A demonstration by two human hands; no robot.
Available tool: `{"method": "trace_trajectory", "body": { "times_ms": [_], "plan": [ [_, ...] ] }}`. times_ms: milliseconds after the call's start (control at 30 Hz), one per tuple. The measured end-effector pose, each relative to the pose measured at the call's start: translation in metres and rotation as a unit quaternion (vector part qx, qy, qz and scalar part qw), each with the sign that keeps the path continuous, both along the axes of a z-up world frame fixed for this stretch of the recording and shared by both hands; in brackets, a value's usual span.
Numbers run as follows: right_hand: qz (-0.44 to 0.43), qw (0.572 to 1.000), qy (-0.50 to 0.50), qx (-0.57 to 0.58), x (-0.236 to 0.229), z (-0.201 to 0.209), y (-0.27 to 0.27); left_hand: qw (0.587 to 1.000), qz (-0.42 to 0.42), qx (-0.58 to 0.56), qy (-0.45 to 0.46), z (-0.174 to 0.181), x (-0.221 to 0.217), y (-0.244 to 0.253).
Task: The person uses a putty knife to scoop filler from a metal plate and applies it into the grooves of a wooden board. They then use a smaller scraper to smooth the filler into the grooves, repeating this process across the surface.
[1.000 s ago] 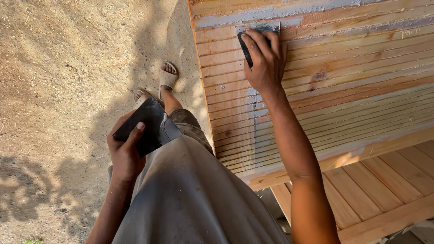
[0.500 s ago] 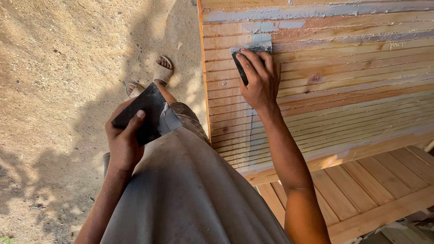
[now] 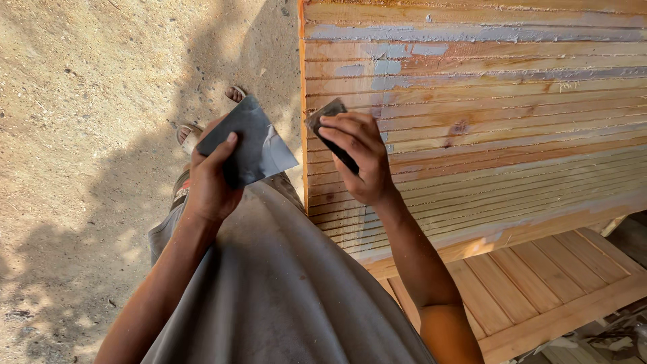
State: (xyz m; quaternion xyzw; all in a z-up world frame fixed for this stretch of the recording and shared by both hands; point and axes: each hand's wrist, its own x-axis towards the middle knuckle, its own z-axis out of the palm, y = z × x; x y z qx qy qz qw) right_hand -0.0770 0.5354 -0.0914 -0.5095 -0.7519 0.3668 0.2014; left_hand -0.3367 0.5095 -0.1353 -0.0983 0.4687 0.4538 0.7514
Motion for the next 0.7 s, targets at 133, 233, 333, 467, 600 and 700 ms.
{"method": "trace_trajectory", "body": {
  "times_ms": [133, 233, 333, 467, 600, 700],
  "plan": [
    [0.026, 0.997, 0.073, -0.002, -0.003, 0.016, -0.014, 0.989, 0.077, -0.025, -0.126, 0.002, 0.041, 0.006],
    [0.070, 0.992, -0.108, 0.015, 0.021, 0.009, -0.004, 0.984, 0.089, -0.056, -0.147, 0.019, 0.040, 0.006],
    [0.020, 0.967, -0.253, 0.010, 0.055, -0.010, 0.021, 0.987, 0.033, 0.030, -0.157, 0.029, 0.022, 0.012],
    [-0.154, 0.942, -0.293, -0.059, 0.077, -0.033, 0.064, 0.994, 0.029, 0.073, -0.081, 0.026, 0.004, 0.012],
    [-0.209, 0.916, -0.332, -0.076, 0.067, -0.049, 0.076, 0.996, 0.056, 0.054, -0.044, 0.015, -0.004, 0.005],
    [-0.144, 0.933, -0.300, -0.134, 0.067, -0.043, 0.069, 0.997, 0.055, 0.037, -0.026, 0.013, -0.009, -0.006]
  ]
}}
